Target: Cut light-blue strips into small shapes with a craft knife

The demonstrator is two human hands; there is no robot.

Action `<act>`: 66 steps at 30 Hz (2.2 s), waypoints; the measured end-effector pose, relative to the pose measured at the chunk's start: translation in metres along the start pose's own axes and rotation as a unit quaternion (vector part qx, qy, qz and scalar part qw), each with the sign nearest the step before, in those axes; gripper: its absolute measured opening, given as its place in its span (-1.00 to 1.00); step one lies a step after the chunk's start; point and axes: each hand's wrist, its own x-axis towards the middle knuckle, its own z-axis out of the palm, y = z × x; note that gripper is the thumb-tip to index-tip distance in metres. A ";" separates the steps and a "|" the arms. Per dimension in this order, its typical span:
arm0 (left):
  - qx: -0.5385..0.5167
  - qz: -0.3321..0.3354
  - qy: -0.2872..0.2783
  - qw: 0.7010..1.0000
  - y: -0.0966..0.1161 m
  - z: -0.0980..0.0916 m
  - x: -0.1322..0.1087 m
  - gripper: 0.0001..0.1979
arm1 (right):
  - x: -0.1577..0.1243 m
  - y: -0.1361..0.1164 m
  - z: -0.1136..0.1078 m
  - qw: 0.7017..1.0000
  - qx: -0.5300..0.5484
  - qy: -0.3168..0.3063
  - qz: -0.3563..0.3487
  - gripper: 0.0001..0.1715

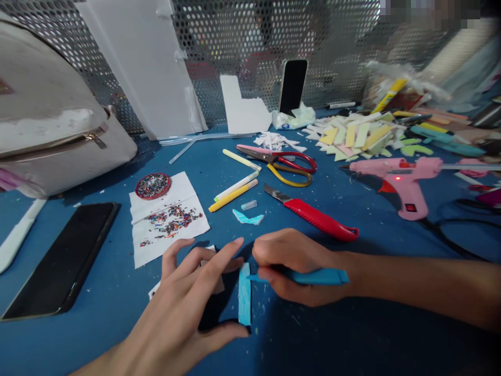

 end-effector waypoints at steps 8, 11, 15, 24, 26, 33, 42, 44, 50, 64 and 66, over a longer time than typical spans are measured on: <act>0.001 -0.013 0.002 1.000 0.001 0.000 -0.001 -0.10 | 0.000 0.001 0.000 0.999 -0.008 0.022 0.031 -0.79; 0.012 -0.012 0.005 1.000 0.000 0.000 -0.001 -0.10 | 0.001 0.000 0.000 1.000 -0.003 -0.008 -0.004 -0.82; 0.004 -0.009 0.006 1.000 0.000 0.000 -0.001 -0.12 | 0.000 0.000 0.000 0.998 -0.007 0.022 0.051 -0.78; 0.002 -0.012 0.003 1.000 0.001 0.000 -0.001 -0.12 | 0.000 0.000 -0.001 0.997 -0.007 0.029 0.065 -0.77; 0.001 -0.014 0.002 1.000 0.001 0.000 -0.001 -0.12 | 0.001 0.000 -0.001 0.998 0.005 0.027 0.059 -0.77; -0.012 -0.014 0.002 1.000 0.000 0.001 -0.001 -0.13 | 0.001 0.001 -0.001 0.998 0.003 0.033 0.060 -0.76; -0.004 -0.009 0.003 1.000 0.000 0.001 -0.001 -0.12 | 0.000 0.001 -0.001 0.998 0.008 0.028 0.055 -0.76; -0.003 -0.010 0.002 1.000 0.000 0.001 -0.001 -0.12 | 0.000 0.000 -0.001 0.998 0.003 0.026 0.052 -0.76; 0.006 0.008 -0.003 1.000 0.002 -0.001 -0.002 -0.15 | 0.005 -0.007 -0.010 0.989 0.035 0.094 0.111 -0.67; 0.019 0.084 -0.009 0.996 0.014 -0.005 0.001 -0.26 | 0.001 -0.010 -0.009 0.972 0.076 0.173 0.139 -0.69; 0.040 0.064 0.010 0.997 0.014 -0.005 0.002 -0.34 | 0.001 -0.008 -0.007 0.970 0.098 0.179 0.135 -0.67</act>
